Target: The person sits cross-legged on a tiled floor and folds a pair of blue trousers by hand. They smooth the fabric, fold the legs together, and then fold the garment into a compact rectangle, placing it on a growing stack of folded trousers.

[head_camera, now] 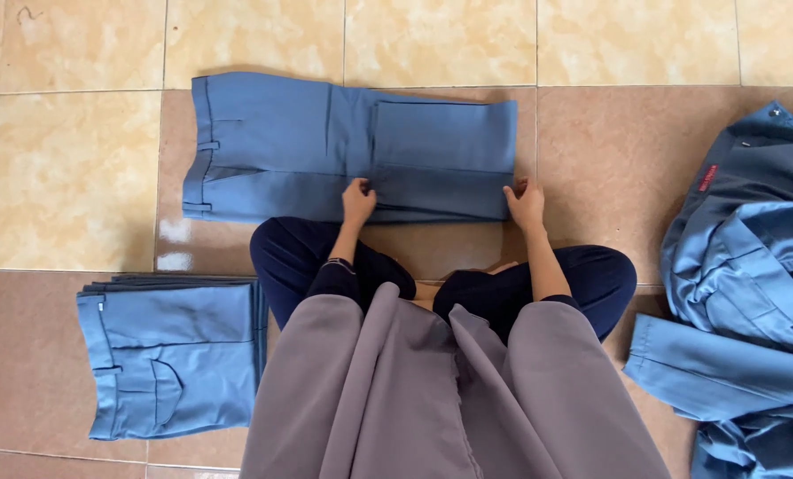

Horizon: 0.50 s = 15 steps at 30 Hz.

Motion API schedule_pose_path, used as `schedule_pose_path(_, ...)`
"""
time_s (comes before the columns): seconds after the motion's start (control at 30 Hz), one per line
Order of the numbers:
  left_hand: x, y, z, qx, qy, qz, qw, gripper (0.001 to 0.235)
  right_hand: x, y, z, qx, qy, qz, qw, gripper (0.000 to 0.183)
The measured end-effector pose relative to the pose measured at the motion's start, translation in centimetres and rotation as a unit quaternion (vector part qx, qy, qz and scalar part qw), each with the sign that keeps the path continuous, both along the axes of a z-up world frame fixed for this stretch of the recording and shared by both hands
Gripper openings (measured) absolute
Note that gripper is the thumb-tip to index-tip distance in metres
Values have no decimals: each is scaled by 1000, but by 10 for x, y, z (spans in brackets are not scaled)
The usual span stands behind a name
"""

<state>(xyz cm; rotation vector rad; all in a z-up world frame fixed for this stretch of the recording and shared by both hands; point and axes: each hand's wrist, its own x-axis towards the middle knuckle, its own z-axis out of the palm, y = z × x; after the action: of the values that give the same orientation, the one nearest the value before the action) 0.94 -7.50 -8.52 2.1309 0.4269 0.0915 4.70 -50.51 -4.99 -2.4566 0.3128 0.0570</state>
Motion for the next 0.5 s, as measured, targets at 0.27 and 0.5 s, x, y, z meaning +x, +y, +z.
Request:
schedule_pose_path(0.27,-18,36,25,16,53,127,990,27,-7,18,9,-12,-10,130,991,39)
schedule_pose_path(0.5,-35,-5,56,203,31,74,976,61,5,8,-24,61,6,88,994,39)
